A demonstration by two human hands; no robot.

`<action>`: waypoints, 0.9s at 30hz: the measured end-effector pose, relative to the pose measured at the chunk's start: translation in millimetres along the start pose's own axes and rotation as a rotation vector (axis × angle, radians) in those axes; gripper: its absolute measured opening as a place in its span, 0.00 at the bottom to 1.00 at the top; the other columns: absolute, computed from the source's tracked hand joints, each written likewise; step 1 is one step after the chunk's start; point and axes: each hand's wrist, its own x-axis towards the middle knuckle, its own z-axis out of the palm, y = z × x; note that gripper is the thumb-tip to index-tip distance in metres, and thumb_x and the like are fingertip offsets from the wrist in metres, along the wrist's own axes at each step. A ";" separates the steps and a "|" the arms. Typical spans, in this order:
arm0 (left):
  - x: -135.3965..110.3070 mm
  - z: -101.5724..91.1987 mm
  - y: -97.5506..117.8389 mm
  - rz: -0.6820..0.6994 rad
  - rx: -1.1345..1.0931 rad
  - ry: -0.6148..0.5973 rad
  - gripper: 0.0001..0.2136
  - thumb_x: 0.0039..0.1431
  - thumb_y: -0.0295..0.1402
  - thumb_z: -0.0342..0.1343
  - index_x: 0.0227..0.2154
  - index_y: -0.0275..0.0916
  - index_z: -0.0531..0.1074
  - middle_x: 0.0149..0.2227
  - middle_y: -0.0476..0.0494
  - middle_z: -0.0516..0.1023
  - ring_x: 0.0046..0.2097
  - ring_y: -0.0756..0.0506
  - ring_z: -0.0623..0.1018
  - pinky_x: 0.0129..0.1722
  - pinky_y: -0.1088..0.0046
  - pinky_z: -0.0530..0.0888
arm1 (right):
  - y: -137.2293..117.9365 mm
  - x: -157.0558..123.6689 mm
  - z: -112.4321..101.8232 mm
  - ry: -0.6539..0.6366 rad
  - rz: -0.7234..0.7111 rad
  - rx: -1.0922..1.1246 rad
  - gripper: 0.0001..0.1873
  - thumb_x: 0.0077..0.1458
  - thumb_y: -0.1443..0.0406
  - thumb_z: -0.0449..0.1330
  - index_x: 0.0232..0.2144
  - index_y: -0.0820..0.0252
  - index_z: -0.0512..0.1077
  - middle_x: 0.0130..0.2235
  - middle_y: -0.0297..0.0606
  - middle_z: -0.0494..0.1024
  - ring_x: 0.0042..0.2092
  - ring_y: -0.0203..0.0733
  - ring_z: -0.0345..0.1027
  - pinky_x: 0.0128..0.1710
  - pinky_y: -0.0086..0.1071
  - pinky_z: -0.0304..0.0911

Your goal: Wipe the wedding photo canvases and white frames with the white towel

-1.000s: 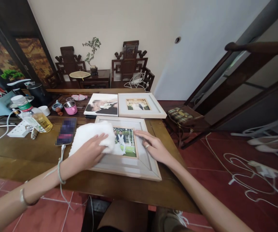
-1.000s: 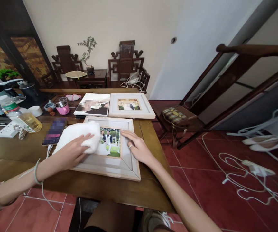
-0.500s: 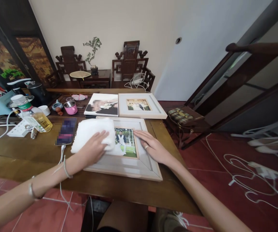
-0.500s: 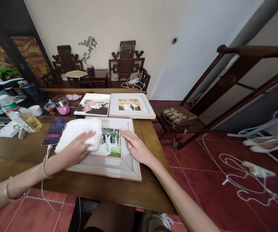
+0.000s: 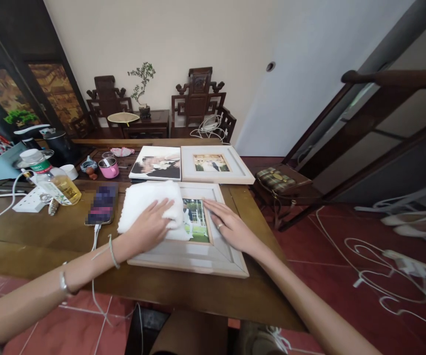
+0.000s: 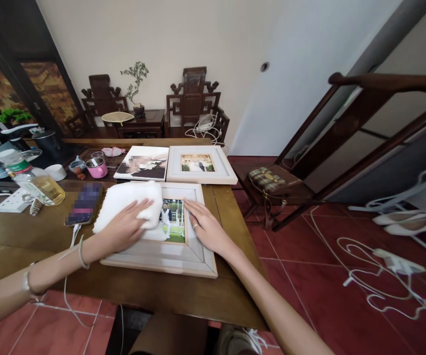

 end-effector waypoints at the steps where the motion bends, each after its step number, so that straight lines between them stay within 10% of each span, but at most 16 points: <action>1: 8.4 1.0 -7.5 -0.033 0.019 0.015 0.12 0.63 0.27 0.47 0.42 0.32 0.75 0.66 0.30 0.55 0.67 0.35 0.56 0.64 0.52 0.57 | 0.2 -0.3 -0.2 -0.005 -0.004 -0.007 0.26 0.61 0.68 0.49 0.60 0.51 0.64 0.62 0.38 0.66 0.64 0.47 0.57 0.64 0.55 0.52; 8: 35.0 0.8 -34.2 -0.139 0.105 0.016 0.13 0.63 0.24 0.46 0.44 0.29 0.74 0.64 0.28 0.59 0.65 0.35 0.59 0.63 0.55 0.59 | -1.1 0.4 -0.9 -0.015 0.005 -0.021 0.25 0.60 0.68 0.49 0.59 0.53 0.65 0.61 0.40 0.67 0.63 0.47 0.58 0.64 0.54 0.53; 15: -29.0 -17.3 13.4 0.162 0.166 -0.105 0.11 0.58 0.21 0.50 0.32 0.37 0.77 0.41 0.41 0.80 0.66 0.39 0.58 0.67 0.57 0.51 | -1.5 0.7 0.7 0.003 0.000 -0.028 0.28 0.57 0.72 0.48 0.58 0.53 0.66 0.61 0.39 0.67 0.63 0.47 0.58 0.64 0.54 0.52; 21: -69.5 -18.5 41.4 0.131 0.078 -0.035 0.09 0.60 0.26 0.53 0.36 0.39 0.78 0.60 0.44 0.68 0.67 0.42 0.56 0.66 0.64 0.54 | -1.5 -0.2 -0.2 -0.004 -0.002 -0.028 0.27 0.58 0.70 0.47 0.59 0.53 0.66 0.61 0.39 0.67 0.63 0.47 0.58 0.64 0.55 0.52; 27: -20.8 -5.2 -0.3 -0.035 0.092 -0.048 0.09 0.59 0.28 0.55 0.40 0.36 0.77 0.65 0.37 0.57 0.66 0.31 0.54 0.62 0.52 0.59 | -0.3 -1.6 -0.9 -0.034 -0.002 -0.045 0.27 0.58 0.70 0.47 0.59 0.57 0.66 0.62 0.43 0.66 0.64 0.47 0.57 0.64 0.54 0.52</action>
